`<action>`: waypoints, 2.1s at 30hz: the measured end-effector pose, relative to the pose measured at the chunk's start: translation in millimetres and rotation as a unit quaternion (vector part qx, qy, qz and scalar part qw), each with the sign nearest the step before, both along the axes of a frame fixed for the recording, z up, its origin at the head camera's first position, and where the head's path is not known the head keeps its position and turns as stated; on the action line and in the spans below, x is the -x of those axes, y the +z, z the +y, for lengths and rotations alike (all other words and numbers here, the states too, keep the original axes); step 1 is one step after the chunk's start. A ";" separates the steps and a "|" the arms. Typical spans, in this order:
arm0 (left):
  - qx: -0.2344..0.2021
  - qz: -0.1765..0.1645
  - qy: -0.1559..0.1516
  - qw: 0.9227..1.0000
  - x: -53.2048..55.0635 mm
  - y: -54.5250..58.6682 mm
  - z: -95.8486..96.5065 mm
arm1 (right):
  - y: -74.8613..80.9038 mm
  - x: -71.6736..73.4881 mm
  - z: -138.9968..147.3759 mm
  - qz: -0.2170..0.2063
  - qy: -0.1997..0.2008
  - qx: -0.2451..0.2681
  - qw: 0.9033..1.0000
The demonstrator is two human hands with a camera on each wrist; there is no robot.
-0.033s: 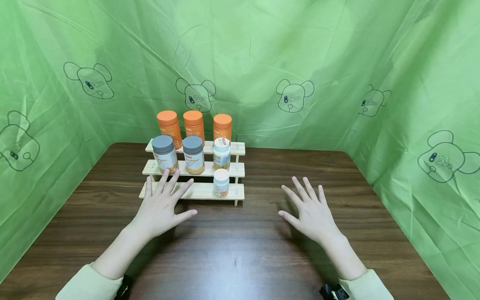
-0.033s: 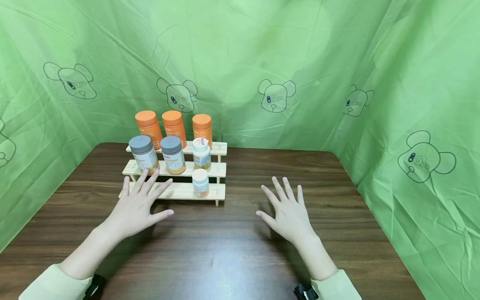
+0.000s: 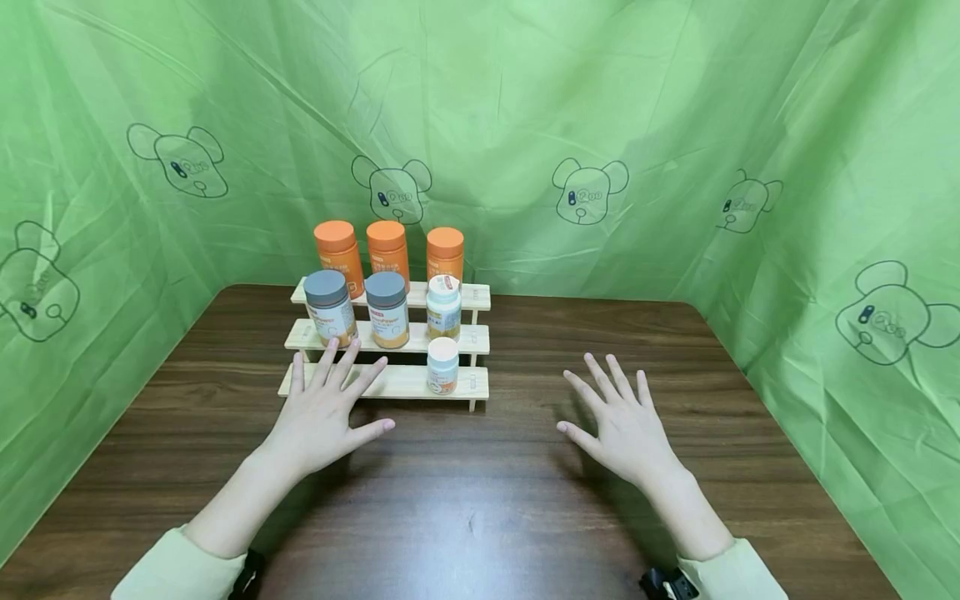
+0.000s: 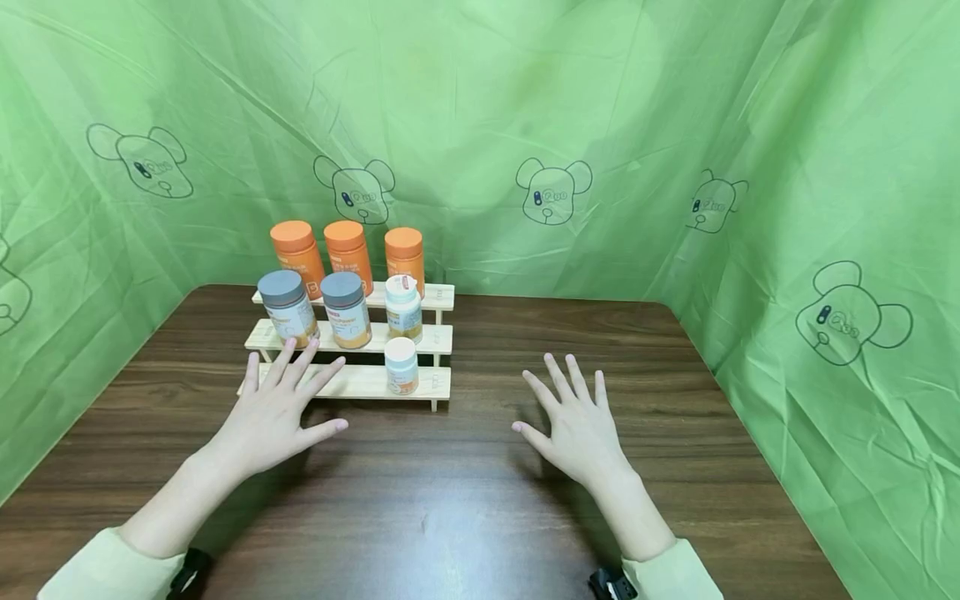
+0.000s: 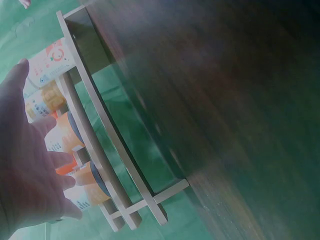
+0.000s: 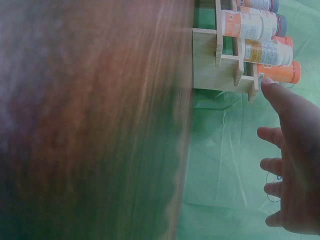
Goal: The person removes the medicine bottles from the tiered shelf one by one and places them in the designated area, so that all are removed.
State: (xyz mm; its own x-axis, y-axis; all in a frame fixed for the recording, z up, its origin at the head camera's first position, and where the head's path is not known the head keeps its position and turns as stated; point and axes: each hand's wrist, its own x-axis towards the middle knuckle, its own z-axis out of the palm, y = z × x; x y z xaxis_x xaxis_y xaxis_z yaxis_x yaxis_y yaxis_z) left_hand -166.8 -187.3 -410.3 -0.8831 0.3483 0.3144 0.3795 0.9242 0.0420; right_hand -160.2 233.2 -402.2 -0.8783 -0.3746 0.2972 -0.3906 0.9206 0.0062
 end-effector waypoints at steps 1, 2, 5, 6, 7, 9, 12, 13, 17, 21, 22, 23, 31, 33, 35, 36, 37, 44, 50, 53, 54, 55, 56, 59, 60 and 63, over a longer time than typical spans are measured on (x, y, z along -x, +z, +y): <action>0.000 0.000 0.000 1.000 -0.2 0.3 0.1 | 0.1 -0.2 0.3 0.001 0.001 0.001 1.000; 0.001 0.000 0.000 1.000 -0.3 0.4 0.2 | 0.0 -0.2 0.4 0.002 0.001 0.001 1.000; 0.004 0.001 0.003 1.000 -0.7 1.1 0.1 | -0.3 0.6 1.3 0.007 0.005 0.005 1.000; 0.004 0.000 0.003 1.000 -0.9 1.5 0.1 | -0.3 1.0 1.7 0.009 0.006 0.007 1.000; 0.005 0.001 0.002 1.000 -1.0 2.2 -0.1 | -0.1 1.3 1.9 0.010 0.006 0.008 1.000; 0.003 0.001 0.001 1.000 -1.2 3.3 -0.4 | 0.3 2.4 2.1 0.012 0.005 0.011 1.000; -0.001 0.003 -0.001 1.000 -1.7 5.1 -1.3 | 2.3 3.5 1.1 0.013 0.003 0.012 1.000; -0.002 0.005 -0.001 1.000 -1.9 5.6 -1.8 | 3.4 3.7 0.5 0.013 0.003 0.013 1.000; -0.003 0.009 0.003 1.000 -1.9 7.1 -4.3 | 10.0 4.0 -2.7 0.010 0.003 0.017 1.000; -0.001 0.013 0.005 1.000 -0.3 8.1 -7.3 | 19.2 5.4 -5.5 0.007 0.005 0.019 1.000; -0.001 0.015 0.006 1.000 -0.1 8.5 -8.0 | 21.5 6.5 -6.0 0.007 0.006 0.019 1.000; -0.002 0.016 0.006 1.000 0.0 9.0 -8.8 | 23.8 7.7 -6.6 0.008 0.008 0.018 1.000; -0.018 0.012 0.014 1.000 -3.3 15.7 -20.1 | 41.5 22.0 -15.7 0.037 0.024 0.022 0.999; -0.021 0.013 0.018 1.000 -3.7 17.7 -23.4 | 47.4 26.0 -19.0 0.041 0.027 0.024 0.999; -0.024 0.014 0.021 0.999 -3.7 20.0 -27.0 | 53.3 30.1 -21.9 0.041 0.029 0.030 0.998; -0.026 0.014 0.023 0.999 -3.9 21.1 -28.8 | 56.0 32.4 -23.5 0.041 0.029 0.033 0.998; -0.028 0.013 0.025 0.999 -3.8 22.1 -30.7 | 58.9 34.5 -25.2 0.042 0.030 0.037 0.998; -0.053 -0.002 0.050 0.997 -1.9 23.9 -49.7 | 77.0 53.0 -38.9 0.048 0.041 0.052 0.997; -0.084 -0.029 0.055 0.995 3.9 17.4 -68.3 | 90.2 71.7 -50.9 0.046 0.052 0.064 0.996; -0.099 -0.051 0.056 0.992 7.5 12.8 -77.1 | 95.6 82.3 -57.3 0.038 0.063 0.082 0.994; -0.105 -0.058 0.057 0.991 8.7 11.2 -80.1 | 97.4 86.0 -59.6 0.034 0.067 0.091 0.993; -0.109 -0.065 0.057 0.990 10.0 9.7 -83.0 | 99.0 89.8 -62.1 0.026 0.070 0.101 0.992; -0.114 -0.071 0.057 0.989 11.3 8.0 -85.6 | 100.8 93.3 -64.6 0.019 0.072 0.112 0.991; -0.128 -0.088 0.051 0.987 14.5 2.9 -92.7 | 105.7 102.7 -73.0 -0.005 0.075 0.147 0.986; -0.132 -0.093 0.048 0.986 15.3 1.5 -94.6 | 107.1 105.4 -76.0 -0.011 0.075 0.155 0.985; -0.136 -0.111 0.040 0.984 18.1 -2.0 -99.8 | 111.4 112.6 -84.7 -0.026 0.080 0.169 0.982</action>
State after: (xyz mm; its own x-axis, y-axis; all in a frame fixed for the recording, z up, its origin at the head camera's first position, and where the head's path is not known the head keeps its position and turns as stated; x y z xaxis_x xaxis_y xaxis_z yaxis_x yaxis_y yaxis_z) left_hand -184.8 -287.0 -412.2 -0.9617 0.2054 0.1818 0.2599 0.8940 0.3650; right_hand -272.8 148.5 -290.7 -0.8330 -0.3977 0.3847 -0.5229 0.7931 -0.3123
